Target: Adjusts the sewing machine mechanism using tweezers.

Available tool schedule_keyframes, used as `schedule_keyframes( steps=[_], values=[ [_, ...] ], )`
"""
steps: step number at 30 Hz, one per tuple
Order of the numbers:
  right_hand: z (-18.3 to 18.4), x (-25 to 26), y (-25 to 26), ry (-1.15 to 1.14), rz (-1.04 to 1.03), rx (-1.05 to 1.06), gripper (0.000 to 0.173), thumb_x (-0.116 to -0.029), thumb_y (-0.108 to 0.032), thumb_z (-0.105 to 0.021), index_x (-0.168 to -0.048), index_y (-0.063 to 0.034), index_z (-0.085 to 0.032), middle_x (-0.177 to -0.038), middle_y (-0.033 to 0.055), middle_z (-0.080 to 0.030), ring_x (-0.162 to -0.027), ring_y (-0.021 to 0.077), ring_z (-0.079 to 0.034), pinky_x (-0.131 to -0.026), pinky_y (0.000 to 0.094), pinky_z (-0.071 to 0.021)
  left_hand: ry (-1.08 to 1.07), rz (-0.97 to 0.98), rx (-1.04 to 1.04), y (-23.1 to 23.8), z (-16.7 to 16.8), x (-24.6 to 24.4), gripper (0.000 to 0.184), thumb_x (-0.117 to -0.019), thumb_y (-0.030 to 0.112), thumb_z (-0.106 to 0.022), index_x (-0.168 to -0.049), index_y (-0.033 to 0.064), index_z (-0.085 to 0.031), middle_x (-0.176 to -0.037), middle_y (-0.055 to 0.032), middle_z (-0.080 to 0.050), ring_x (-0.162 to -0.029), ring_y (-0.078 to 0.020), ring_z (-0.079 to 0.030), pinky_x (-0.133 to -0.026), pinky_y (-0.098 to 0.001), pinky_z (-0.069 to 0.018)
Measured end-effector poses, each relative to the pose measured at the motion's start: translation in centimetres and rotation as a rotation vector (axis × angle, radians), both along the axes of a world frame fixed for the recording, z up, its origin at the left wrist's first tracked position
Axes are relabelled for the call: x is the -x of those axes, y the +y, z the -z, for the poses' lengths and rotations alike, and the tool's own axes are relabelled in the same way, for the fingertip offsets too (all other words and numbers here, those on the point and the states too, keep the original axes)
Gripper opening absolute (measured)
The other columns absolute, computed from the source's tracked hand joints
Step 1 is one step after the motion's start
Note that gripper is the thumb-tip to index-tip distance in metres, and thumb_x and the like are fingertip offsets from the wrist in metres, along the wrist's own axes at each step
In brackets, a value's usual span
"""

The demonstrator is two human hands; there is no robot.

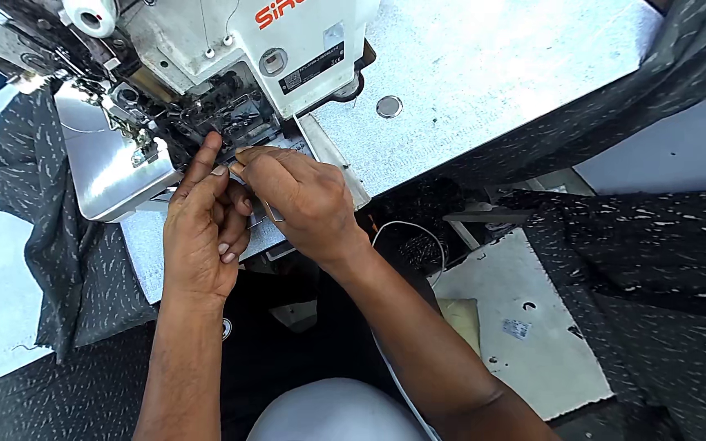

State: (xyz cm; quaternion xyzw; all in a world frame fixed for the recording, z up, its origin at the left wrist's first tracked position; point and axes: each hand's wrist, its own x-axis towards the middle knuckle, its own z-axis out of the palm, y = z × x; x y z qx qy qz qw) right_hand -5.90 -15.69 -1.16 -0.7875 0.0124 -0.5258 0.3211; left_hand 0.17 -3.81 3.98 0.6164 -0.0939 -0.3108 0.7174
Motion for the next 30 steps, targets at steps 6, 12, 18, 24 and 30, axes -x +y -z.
schedule_keyframes(
  steps=[6, 12, 18, 24, 30],
  values=[
    [0.2, 0.0, -0.1, -0.037, -0.018, -0.048, 0.006, -0.0964, 0.000, -0.068, -0.094, 0.0001, -0.073, -0.099, 0.0170, -0.078, -0.097, 0.0260, -0.077, -0.081, 0.0339, -0.0643, -0.028, -0.009, -0.008, 0.0, 0.2, 0.2, 0.041, -0.1121, 0.019, -0.033, -0.150, 0.0183, -0.048, -0.075, 0.0016, -0.055, -0.037, -0.0010, -0.032, -0.031, -0.0134, -0.0264],
    [0.4, 0.2, -0.2, -0.061, -0.030, -0.080, 0.005, -0.0952, 0.001, -0.070, -0.092, 0.0011, -0.073, -0.100, 0.0174, -0.078, -0.097, 0.0255, -0.078, -0.081, 0.0340, -0.0644, -0.093, -0.047, -0.050, -0.3, 0.2, 0.9, 0.040, -0.1112, 0.017, -0.035, -0.149, 0.0156, -0.050, -0.073, 0.0017, -0.054, -0.037, -0.0013, -0.031, -0.030, -0.0139, -0.0257],
    [0.3, 0.5, -0.4, -0.076, -0.033, -0.135, 0.002, -0.0923, 0.002, -0.073, -0.090, 0.0014, -0.073, -0.098, 0.0179, -0.078, -0.094, 0.0249, -0.078, -0.081, 0.0335, -0.0642, -0.108, -0.056, -0.049, -0.3, 0.4, 0.9, 0.040, -0.1113, 0.017, -0.035, -0.148, 0.0151, -0.051, -0.073, 0.0012, -0.054, -0.037, -0.0019, -0.032, -0.030, -0.0144, -0.0267],
    [0.2, 0.4, -0.5, -0.068, -0.033, -0.155, 0.001, -0.0922, 0.001, -0.074, -0.091, 0.0011, -0.074, -0.097, 0.0169, -0.078, -0.093, 0.0239, -0.078, -0.079, 0.0326, -0.0640, -0.137, -0.080, -0.043, -0.3, 0.7, 1.1, 0.040, -0.1108, 0.016, -0.036, -0.147, 0.0145, -0.052, -0.071, 0.0019, -0.052, -0.037, -0.0022, -0.032, -0.030, -0.0146, -0.0268],
    [0.2, 0.3, -0.5, -0.040, -0.027, -0.154, 0.002, -0.0927, -0.001, -0.074, -0.094, 0.0002, -0.075, -0.096, 0.0146, -0.078, -0.090, 0.0223, -0.077, -0.077, 0.0320, -0.0637, -0.134, -0.084, -0.056, -0.3, 0.7, 1.2, 0.040, -0.1108, 0.016, -0.035, -0.147, 0.0136, -0.052, -0.073, 0.0018, -0.051, -0.037, -0.0023, -0.031, -0.030, -0.0145, -0.0269]
  ],
)
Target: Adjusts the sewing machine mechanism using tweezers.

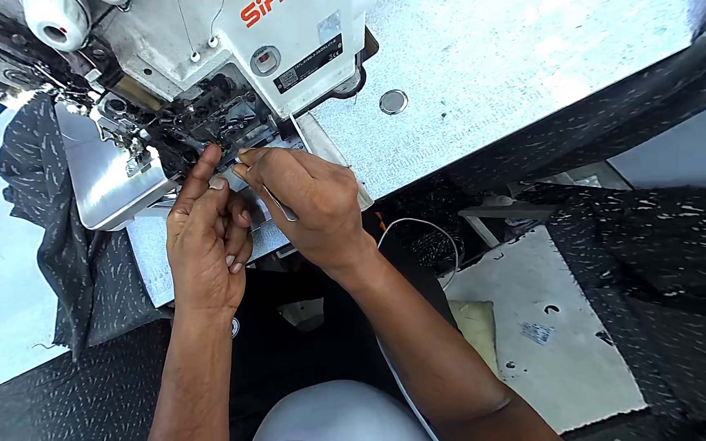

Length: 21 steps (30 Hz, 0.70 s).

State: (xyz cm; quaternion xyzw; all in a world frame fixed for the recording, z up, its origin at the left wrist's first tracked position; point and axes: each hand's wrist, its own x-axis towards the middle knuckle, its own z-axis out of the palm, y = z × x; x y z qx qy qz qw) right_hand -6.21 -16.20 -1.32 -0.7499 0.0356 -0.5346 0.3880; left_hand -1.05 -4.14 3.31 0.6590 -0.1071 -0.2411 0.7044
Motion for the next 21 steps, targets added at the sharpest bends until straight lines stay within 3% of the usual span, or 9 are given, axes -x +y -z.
schedule_keyframes(
  steps=[21],
  values=[
    [-0.17, -0.22, 0.12, 0.023, 0.022, 0.013, 0.003, -0.0946, -0.003, -0.073, -0.093, -0.0005, -0.075, -0.094, 0.0135, -0.078, -0.087, 0.0209, -0.077, -0.073, 0.0312, -0.0628, 0.023, -0.002, 0.002, 0.04, 0.02, -0.11, 0.040, -0.1111, 0.016, -0.036, -0.148, 0.0156, -0.051, -0.074, 0.0006, -0.053, -0.036, -0.0025, -0.030, -0.030, -0.0145, -0.0255]
  ],
)
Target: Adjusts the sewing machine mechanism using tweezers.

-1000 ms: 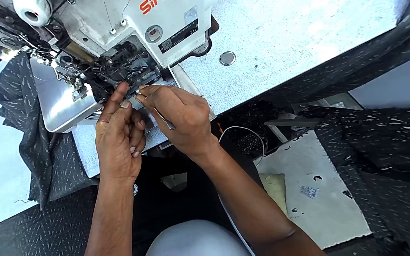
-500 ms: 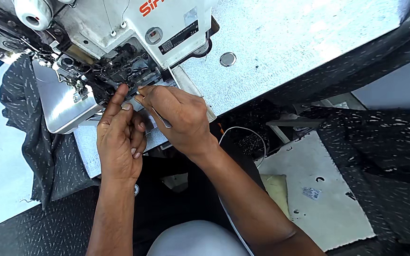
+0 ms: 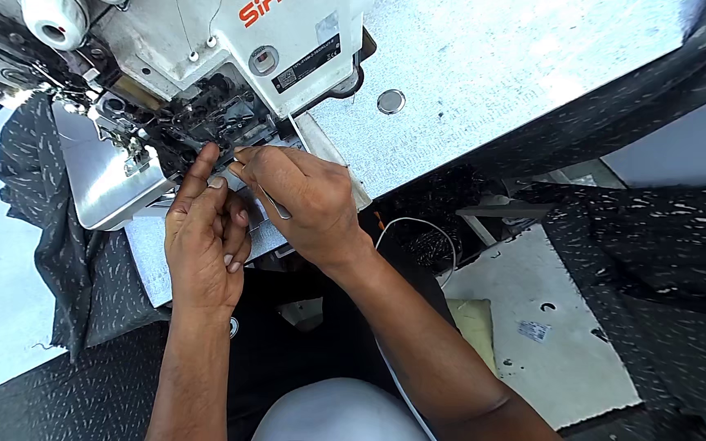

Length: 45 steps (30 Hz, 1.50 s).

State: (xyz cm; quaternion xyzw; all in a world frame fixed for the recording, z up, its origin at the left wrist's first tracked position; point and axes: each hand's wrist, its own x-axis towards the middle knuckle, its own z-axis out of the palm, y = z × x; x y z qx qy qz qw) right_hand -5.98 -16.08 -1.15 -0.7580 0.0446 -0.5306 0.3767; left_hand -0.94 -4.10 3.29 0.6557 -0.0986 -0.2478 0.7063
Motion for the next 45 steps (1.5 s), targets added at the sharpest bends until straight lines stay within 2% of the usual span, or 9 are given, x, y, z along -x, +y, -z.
schedule_keyframes(
  steps=[8, 14, 41, 45],
  values=[
    [-0.10, 0.00, 0.01, 0.010, -0.006, 0.000, 0.003, -0.0947, -0.003, -0.072, -0.095, -0.0011, -0.075, -0.095, 0.0132, -0.078, -0.088, 0.0209, -0.077, -0.075, 0.0315, -0.0631, 0.005, -0.012, 0.005, -0.06, -0.04, 0.07, 0.039, -0.1111, 0.017, -0.037, -0.147, 0.0156, -0.052, -0.074, 0.0012, -0.052, -0.036, -0.0024, -0.031, -0.030, -0.0143, -0.0256],
    [-0.05, -0.06, 0.08, 0.004, 0.006, 0.004, 0.003, -0.0941, -0.003, -0.073, -0.094, -0.0008, -0.075, -0.093, 0.0134, -0.078, -0.086, 0.0211, -0.076, -0.072, 0.0314, -0.0624, -0.002, 0.001, 0.003, 0.02, 0.00, 0.01, 0.040, -0.1110, 0.017, -0.035, -0.147, 0.0164, -0.052, -0.073, 0.0020, -0.050, -0.036, -0.0020, -0.030, -0.030, -0.0144, -0.0255],
    [-0.03, -0.06, 0.13, 0.003, -0.002, 0.031, 0.005, -0.0962, -0.002, -0.070, -0.095, -0.0004, -0.075, -0.097, 0.0149, -0.078, -0.092, 0.0233, -0.077, -0.075, 0.0322, -0.0636, -0.002, 0.022, 0.003, 0.04, -0.14, -0.18, 0.040, -0.1108, 0.018, -0.036, -0.147, 0.0161, -0.052, -0.069, 0.0025, -0.050, -0.036, -0.0021, -0.031, -0.030, -0.0147, -0.0263],
    [-0.01, -0.11, 0.17, -0.001, 0.013, 0.032, 0.005, -0.0956, -0.002, -0.071, -0.095, 0.0000, -0.075, -0.096, 0.0150, -0.078, -0.091, 0.0229, -0.077, -0.076, 0.0319, -0.0635, 0.001, 0.028, -0.008, 0.04, -0.16, -0.20, 0.040, -0.1111, 0.018, -0.035, -0.148, 0.0172, -0.051, -0.072, 0.0025, -0.051, -0.037, -0.0017, -0.030, -0.030, -0.0141, -0.0248]
  ],
)
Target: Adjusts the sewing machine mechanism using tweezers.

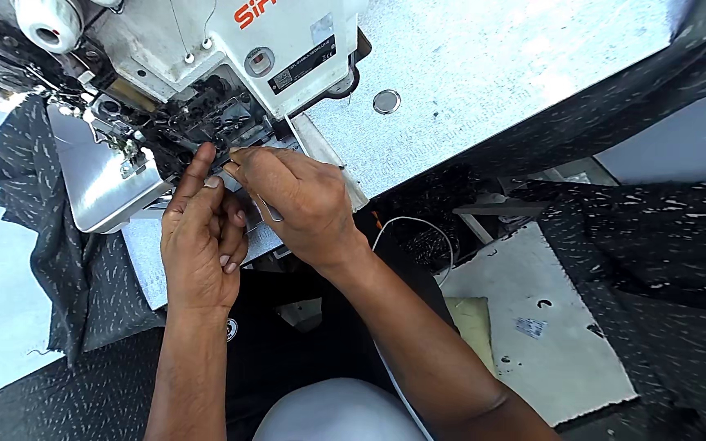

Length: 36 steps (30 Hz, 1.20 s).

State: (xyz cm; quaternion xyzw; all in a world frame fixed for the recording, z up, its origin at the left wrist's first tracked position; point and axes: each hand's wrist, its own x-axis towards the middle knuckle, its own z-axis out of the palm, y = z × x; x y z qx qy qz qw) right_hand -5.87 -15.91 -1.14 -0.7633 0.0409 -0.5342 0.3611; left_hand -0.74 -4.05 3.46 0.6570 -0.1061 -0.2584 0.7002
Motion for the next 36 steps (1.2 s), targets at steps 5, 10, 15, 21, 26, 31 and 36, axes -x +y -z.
schedule_keyframes(
  steps=[5, 10, 15, 21, 26, 31, 36],
  values=[
    [-0.03, -0.05, 0.02, 0.014, 0.008, 0.010, 0.006, -0.0959, -0.002, -0.070, -0.096, -0.0007, -0.075, -0.097, 0.0147, -0.078, -0.092, 0.0227, -0.077, -0.076, 0.0316, -0.0635, -0.010, -0.006, 0.000, 0.00, 0.04, -0.01, 0.040, -0.1109, 0.018, -0.036, -0.147, 0.0157, -0.052, -0.068, 0.0027, -0.050, -0.036, -0.0019, -0.030, -0.030, -0.0146, -0.0261],
    [-0.08, -0.07, 0.05, 0.028, 0.015, 0.018, 0.006, -0.0965, -0.004, -0.070, -0.096, -0.0014, -0.076, -0.096, 0.0138, -0.078, -0.090, 0.0222, -0.077, -0.074, 0.0315, -0.0635, -0.005, -0.004, 0.015, 0.07, 0.13, -0.05, 0.039, -0.1110, 0.019, -0.036, -0.146, 0.0156, -0.053, -0.066, 0.0029, -0.049, -0.036, -0.0023, -0.031, -0.030, -0.0150, -0.0266],
    [-0.13, -0.05, 0.02, 0.034, 0.007, 0.024, 0.007, -0.0974, -0.003, -0.069, -0.096, -0.0015, -0.075, -0.095, 0.0142, -0.078, -0.091, 0.0231, -0.078, -0.074, 0.0318, -0.0634, -0.005, -0.002, 0.014, 0.06, 0.07, -0.04, 0.039, -0.1110, 0.019, -0.036, -0.147, 0.0162, -0.053, -0.068, 0.0024, -0.050, -0.036, -0.0021, -0.031, -0.030, -0.0148, -0.0263],
    [-0.18, -0.04, 0.00, 0.027, -0.002, 0.031, 0.007, -0.0971, -0.002, -0.068, -0.095, -0.0015, -0.075, -0.096, 0.0146, -0.078, -0.092, 0.0233, -0.078, -0.074, 0.0323, -0.0637, 0.012, 0.022, 0.009, 0.02, -0.27, -0.29, 0.040, -0.1118, 0.021, -0.036, -0.149, 0.0165, -0.050, -0.069, 0.0012, -0.052, -0.036, -0.0025, -0.031, -0.030, -0.0148, -0.0266],
    [-0.19, -0.07, 0.02, 0.019, -0.008, 0.025, 0.007, -0.0970, -0.002, -0.068, -0.094, -0.0013, -0.075, -0.096, 0.0151, -0.078, -0.091, 0.0238, -0.078, -0.074, 0.0327, -0.0635, 0.023, 0.031, -0.006, -0.11, -0.55, -0.33, 0.041, -0.1124, 0.022, -0.035, -0.150, 0.0171, -0.048, -0.072, 0.0005, -0.055, -0.036, -0.0020, -0.032, -0.030, -0.0143, -0.0271],
    [-0.10, -0.04, -0.03, 0.023, -0.017, 0.020, 0.008, -0.0970, -0.001, -0.067, -0.096, -0.0018, -0.075, -0.096, 0.0147, -0.078, -0.091, 0.0238, -0.078, -0.075, 0.0330, -0.0636, 0.029, 0.041, -0.017, -0.26, -0.73, -0.47, 0.041, -0.1125, 0.021, -0.031, -0.151, 0.0174, -0.047, -0.070, 0.0016, -0.053, -0.036, -0.0018, -0.030, -0.030, -0.0140, -0.0253],
    [0.00, 0.06, -0.03, 0.012, -0.012, 0.005, 0.006, -0.0964, -0.005, -0.070, -0.097, -0.0008, -0.075, -0.096, 0.0147, -0.077, -0.091, 0.0234, -0.077, -0.075, 0.0328, -0.0635, 0.030, 0.032, -0.034, -0.43, -0.75, -0.48, 0.041, -0.1121, 0.019, -0.030, -0.150, 0.0190, -0.047, -0.071, 0.0015, -0.054, -0.036, -0.0011, -0.030, -0.030, -0.0137, -0.0243]
  ],
)
